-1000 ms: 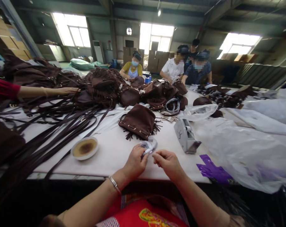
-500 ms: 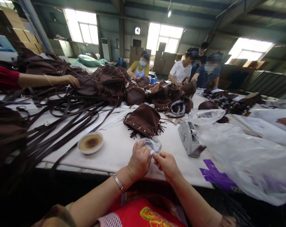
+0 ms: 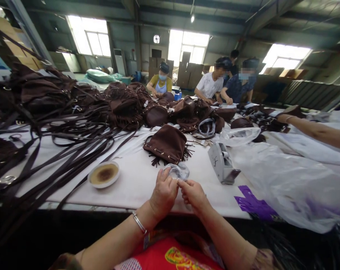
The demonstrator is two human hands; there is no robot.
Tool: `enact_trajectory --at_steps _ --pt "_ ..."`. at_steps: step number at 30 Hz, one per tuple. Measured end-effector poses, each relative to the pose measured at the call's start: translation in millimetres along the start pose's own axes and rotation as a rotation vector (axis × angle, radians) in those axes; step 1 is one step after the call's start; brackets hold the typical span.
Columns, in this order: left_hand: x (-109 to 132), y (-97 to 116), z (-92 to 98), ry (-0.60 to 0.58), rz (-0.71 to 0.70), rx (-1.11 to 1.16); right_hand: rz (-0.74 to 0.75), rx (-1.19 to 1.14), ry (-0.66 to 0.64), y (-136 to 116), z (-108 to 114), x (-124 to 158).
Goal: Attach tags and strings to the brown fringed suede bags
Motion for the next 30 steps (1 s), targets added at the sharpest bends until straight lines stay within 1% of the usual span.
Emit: enact_trajectory --at_steps 4,12,16,18,20,22,25,27,30 --pt "-1 -3 3.6 0.004 -0.001 0.066 0.045 -0.128 -0.077 -1 3 8" --pt "-6 -5 5.7 0.010 -0.039 0.172 0.064 -0.205 -0.093 0 5 8" --pt "-7 -3 3.6 0.031 0.004 0.310 0.062 -0.283 -0.122 0 4 8" --pt "-8 -2 4.6 0.039 0.068 0.413 0.076 -0.313 -0.132 -2 3 7" --pt "-9 -2 7.1 0.033 0.192 0.535 0.095 -0.327 -0.139 -4 2 6" --pt "-9 -3 8.8 -0.012 0.342 0.691 0.106 -0.344 -0.150 -7 0 5" --pt "-11 -2 7.5 -0.079 0.518 1.025 0.124 -0.377 -0.171 -9 -2 2" --pt "-13 -2 5.0 -0.075 0.578 1.301 0.168 -0.381 -0.169 -10 -2 1" --pt "-16 0 2.0 -0.055 0.603 1.668 0.255 -0.330 -0.157 -12 -2 1"
Point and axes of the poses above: each hand's wrist, its own x-axis away from the middle knuckle, its own z-axis out of the back of the hand, y = z × x, the point moved 2 cm from there along -x, towards the middle knuckle, and after that the axes turned 14 degrees about -y, right-handed, at the moved point
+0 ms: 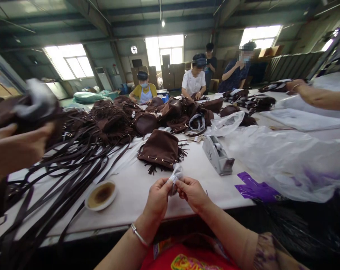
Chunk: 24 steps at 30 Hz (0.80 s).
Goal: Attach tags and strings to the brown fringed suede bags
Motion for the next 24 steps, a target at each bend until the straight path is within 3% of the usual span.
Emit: enact_trajectory --at_steps 3,5,9,12,15,17,18,20,22,24 --pt "-1 -1 -2.2 -0.031 0.014 0.136 0.021 0.074 -0.025 0 -1 0" --pt "1 -2 -4.0 -0.029 0.009 0.070 -0.018 0.112 -0.014 2 1 0" --pt "8 -3 -12.1 -0.038 -0.077 -0.422 -0.140 0.143 0.102 6 11 6" --pt "14 1 -19.3 -0.113 -0.239 -0.845 -0.120 -0.013 0.037 2 20 16" --pt "14 4 -13.9 -0.275 -0.343 -1.028 -0.142 -0.107 -0.012 -1 34 24" --pt "7 10 2.8 -0.308 -0.403 -1.083 -0.202 0.004 0.058 -2 51 26" --pt "-1 14 16.0 -0.268 -0.421 -1.093 -0.218 0.090 0.112 -3 62 24" --pt "-21 26 51.9 -0.048 -0.357 -1.043 -0.198 0.263 0.256 -8 88 18" --pt "-44 38 95.1 0.273 -0.163 -0.888 -0.141 0.432 0.436 -18 115 10" --pt "-65 50 132.1 0.475 -0.041 -0.790 -0.119 0.695 0.597 -30 138 2"
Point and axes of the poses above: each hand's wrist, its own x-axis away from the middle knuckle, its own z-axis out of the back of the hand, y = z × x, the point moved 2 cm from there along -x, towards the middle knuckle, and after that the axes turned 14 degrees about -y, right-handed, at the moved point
